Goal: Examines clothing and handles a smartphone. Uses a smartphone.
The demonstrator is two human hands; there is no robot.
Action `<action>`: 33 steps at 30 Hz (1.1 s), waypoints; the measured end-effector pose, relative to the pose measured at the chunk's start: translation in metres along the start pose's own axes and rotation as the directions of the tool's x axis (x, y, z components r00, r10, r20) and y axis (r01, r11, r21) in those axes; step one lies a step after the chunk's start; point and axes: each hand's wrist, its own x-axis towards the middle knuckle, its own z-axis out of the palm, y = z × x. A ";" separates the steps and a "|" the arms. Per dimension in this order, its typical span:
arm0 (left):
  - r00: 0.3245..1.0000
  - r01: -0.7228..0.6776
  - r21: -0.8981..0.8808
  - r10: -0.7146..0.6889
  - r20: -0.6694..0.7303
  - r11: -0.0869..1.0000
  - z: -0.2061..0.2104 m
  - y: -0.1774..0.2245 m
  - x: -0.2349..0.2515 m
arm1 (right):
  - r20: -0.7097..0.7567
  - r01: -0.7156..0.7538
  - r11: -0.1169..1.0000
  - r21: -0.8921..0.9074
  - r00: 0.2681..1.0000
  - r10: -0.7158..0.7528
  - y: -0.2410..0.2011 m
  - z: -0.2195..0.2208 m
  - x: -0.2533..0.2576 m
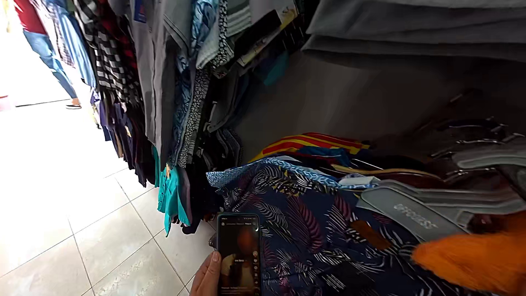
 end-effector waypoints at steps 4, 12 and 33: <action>1.000 0.009 -0.011 -0.009 0.022 1.000 0.000 -0.006 0.002 | 0.139 0.034 0.970 -0.242 0.990 -0.001 0.051 0.001 0.000; 0.999 -0.022 -0.004 0.022 0.032 1.000 0.003 -0.015 0.006 | 0.158 0.104 0.936 -0.336 0.986 -0.054 0.050 -0.001 -0.024; 0.999 0.010 0.010 -0.010 -0.033 1.000 0.016 -0.025 -0.014 | 0.106 0.115 0.960 -0.255 0.990 -0.091 0.058 0.002 -0.026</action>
